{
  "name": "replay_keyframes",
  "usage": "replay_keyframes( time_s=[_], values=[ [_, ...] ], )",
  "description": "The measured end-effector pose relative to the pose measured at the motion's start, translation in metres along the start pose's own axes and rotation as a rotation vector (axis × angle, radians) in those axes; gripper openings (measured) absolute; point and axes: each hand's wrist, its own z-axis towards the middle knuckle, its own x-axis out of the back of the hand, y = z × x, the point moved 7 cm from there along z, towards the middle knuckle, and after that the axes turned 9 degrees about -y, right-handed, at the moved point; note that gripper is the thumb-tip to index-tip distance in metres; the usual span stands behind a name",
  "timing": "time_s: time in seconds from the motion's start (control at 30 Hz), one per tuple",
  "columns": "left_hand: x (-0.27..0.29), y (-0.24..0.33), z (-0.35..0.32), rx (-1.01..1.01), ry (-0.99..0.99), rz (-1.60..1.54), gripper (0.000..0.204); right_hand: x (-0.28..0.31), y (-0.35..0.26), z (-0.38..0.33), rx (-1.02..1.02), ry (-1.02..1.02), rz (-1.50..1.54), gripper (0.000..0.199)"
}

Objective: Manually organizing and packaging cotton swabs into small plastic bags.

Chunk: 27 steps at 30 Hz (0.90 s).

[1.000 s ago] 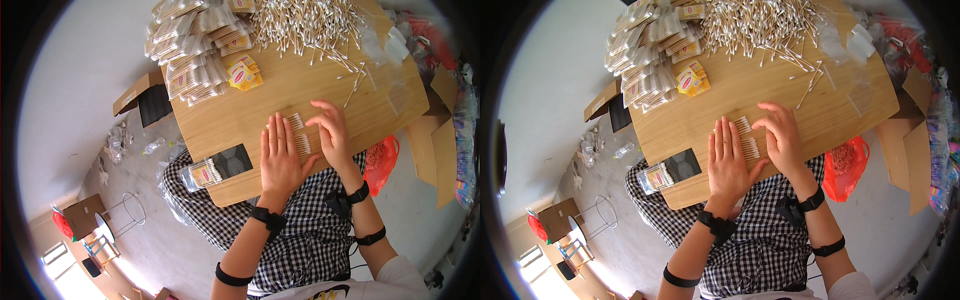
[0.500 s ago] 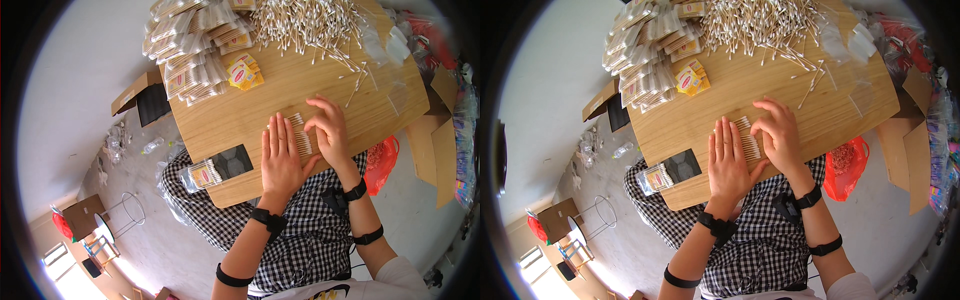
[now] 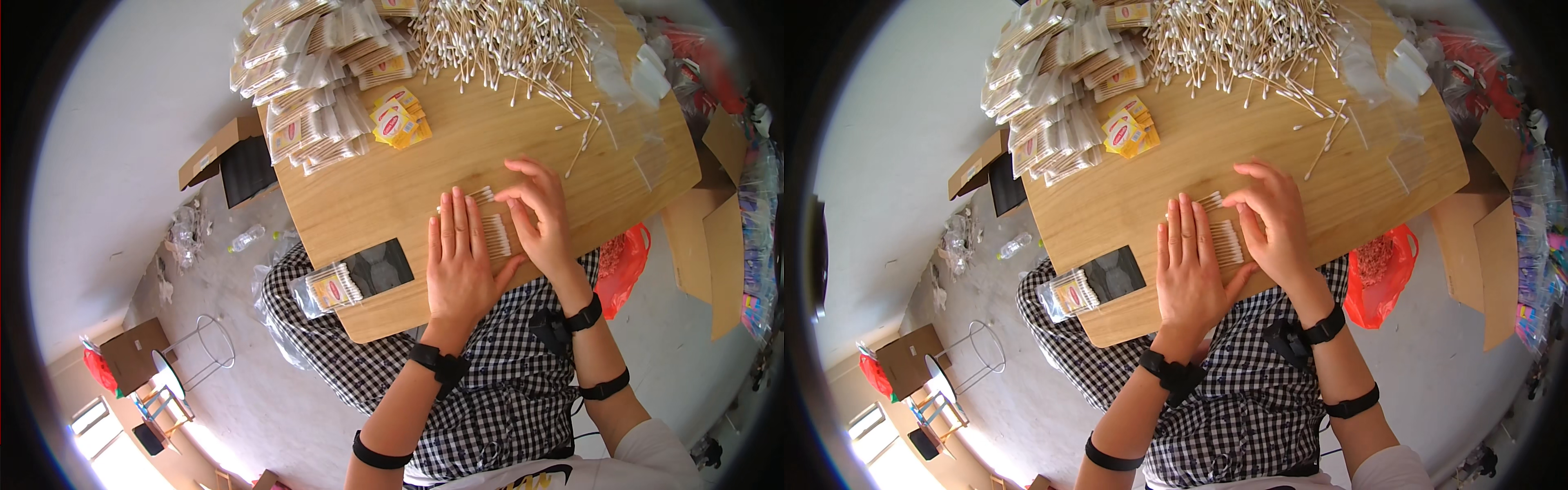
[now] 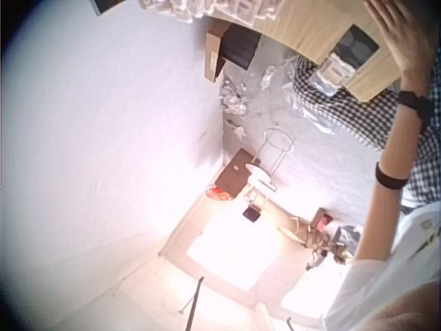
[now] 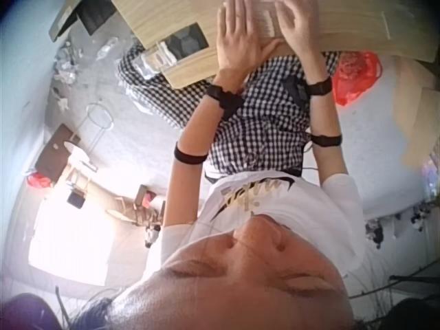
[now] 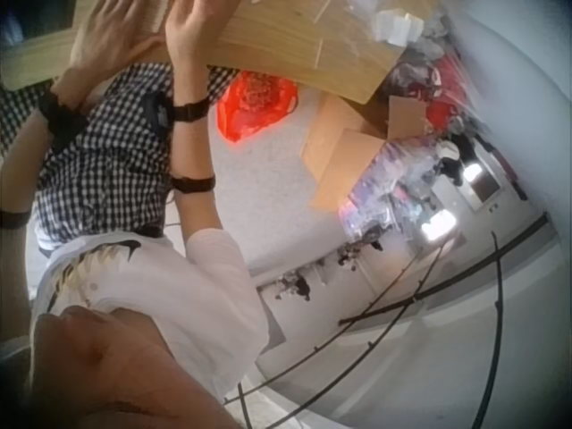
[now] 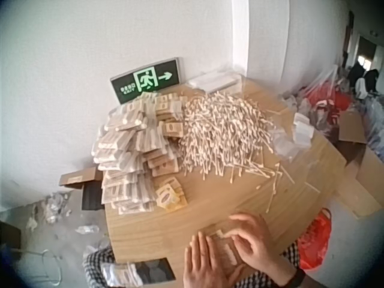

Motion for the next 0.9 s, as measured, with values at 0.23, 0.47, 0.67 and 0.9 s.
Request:
replay_keyframes(
  time_s=[0.23, 0.47, 0.67, 0.9],
  values=[
    [-0.001, -0.001, -0.002, 0.006, -0.002, 0.001, 0.100, -0.004, -0.020, 0.024, 0.108, -0.099, -0.202, 0.009],
    [-0.001, 0.000, -0.007, 0.014, 0.002, -0.009, 0.100, 0.019, 0.008, 0.027, 0.066, 0.009, -0.341, 0.010],
    [0.019, -0.019, -0.028, 0.022, 0.189, -0.767, 0.081, 0.026, 0.016, -0.009, -0.160, 0.156, 0.246, 0.034],
    [0.021, -0.032, -0.022, 0.175, 0.424, -1.403, 0.077, -0.016, -0.028, -0.010, -0.104, -0.008, -0.158, 0.050]
  ],
)
